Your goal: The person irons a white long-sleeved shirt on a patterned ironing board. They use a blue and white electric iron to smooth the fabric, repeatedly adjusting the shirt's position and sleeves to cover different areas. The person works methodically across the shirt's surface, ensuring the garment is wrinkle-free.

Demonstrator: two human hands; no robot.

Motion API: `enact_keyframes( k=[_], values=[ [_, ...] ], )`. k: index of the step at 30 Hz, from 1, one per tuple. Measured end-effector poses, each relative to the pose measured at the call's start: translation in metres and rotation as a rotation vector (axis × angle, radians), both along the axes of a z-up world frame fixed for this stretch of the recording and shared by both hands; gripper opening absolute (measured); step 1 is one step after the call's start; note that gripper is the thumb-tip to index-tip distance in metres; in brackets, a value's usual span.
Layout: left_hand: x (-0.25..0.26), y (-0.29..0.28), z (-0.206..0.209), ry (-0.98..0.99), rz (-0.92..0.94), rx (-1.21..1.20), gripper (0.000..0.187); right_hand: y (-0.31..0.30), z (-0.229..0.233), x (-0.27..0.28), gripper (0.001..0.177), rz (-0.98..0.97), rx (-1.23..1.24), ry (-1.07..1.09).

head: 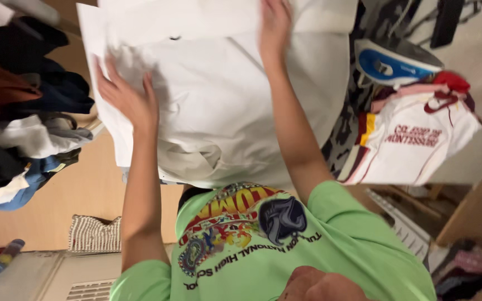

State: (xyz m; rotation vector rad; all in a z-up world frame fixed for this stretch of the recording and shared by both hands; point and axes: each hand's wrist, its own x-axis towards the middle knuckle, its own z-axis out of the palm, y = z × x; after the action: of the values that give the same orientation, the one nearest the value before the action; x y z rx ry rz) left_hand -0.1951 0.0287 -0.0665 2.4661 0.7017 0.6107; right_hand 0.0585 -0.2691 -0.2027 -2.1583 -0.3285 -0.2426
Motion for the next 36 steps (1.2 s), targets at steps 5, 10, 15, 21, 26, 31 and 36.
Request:
enact_keyframes(
  k=[5,10,15,21,26,31,36],
  values=[
    [-0.084,-0.026,0.027,0.355,-0.657,-0.309,0.059,-0.229,0.018,-0.168,0.019,-0.68,-0.347,0.11],
    [-0.106,-0.024,0.033,0.474,-0.956,-0.082,0.068,-0.314,0.064,-0.226,0.048,-0.871,-0.184,0.674],
    [-0.1,-0.016,0.004,0.705,-1.072,0.104,0.015,-0.334,0.067,-0.218,0.049,-0.701,-0.044,0.903],
    [-0.089,-0.018,0.018,0.864,-0.986,-0.027,0.02,-0.335,0.061,-0.22,0.044,-0.779,-0.214,0.886],
    [-0.08,-0.041,0.012,0.973,-0.856,0.086,0.045,-0.323,0.05,-0.164,0.04,-0.641,0.068,0.474],
    [-0.065,-0.068,-0.012,0.624,-0.766,0.075,0.026,-0.312,0.036,-0.134,0.045,-0.858,-0.055,0.517],
    [-0.01,-0.145,-0.031,0.317,-0.834,-0.149,0.013,-0.317,0.024,-0.134,0.053,-0.84,-0.223,0.605]
  ],
)
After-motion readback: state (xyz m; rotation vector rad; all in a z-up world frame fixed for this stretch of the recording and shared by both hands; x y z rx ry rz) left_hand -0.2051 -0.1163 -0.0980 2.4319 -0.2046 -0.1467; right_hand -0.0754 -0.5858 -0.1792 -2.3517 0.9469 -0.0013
